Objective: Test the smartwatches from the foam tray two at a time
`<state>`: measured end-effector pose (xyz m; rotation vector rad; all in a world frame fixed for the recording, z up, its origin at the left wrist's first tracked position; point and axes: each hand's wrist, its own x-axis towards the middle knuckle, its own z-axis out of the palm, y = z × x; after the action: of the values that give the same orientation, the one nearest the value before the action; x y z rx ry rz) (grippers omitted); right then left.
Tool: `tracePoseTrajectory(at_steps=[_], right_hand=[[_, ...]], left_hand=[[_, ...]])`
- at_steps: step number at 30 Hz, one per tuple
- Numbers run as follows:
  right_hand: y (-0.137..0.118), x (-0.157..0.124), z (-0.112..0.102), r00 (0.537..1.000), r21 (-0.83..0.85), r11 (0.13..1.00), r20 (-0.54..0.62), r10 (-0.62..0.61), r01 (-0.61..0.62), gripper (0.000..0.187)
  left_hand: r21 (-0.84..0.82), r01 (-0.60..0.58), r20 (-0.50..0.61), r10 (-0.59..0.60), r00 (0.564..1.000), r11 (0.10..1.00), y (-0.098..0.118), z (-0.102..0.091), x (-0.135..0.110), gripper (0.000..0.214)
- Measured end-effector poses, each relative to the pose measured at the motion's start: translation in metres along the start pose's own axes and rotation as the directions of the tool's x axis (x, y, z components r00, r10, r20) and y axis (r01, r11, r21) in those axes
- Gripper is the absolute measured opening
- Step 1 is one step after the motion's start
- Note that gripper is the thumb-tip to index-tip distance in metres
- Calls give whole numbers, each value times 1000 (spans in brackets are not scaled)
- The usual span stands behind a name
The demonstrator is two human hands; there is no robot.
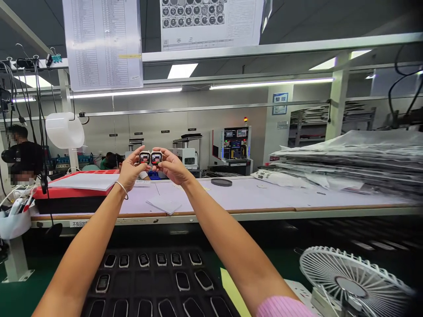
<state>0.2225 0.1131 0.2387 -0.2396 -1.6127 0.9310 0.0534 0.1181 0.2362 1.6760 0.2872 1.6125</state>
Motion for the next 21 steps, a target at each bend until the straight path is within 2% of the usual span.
tracePoseTrajectory(at_steps=[21], right_hand=[[-1, -10, 3, 997, -22, 998, 51, 58, -57, 48]], left_hand=[[51, -3, -25, 4, 1000, 999, 0, -3, -16, 71]])
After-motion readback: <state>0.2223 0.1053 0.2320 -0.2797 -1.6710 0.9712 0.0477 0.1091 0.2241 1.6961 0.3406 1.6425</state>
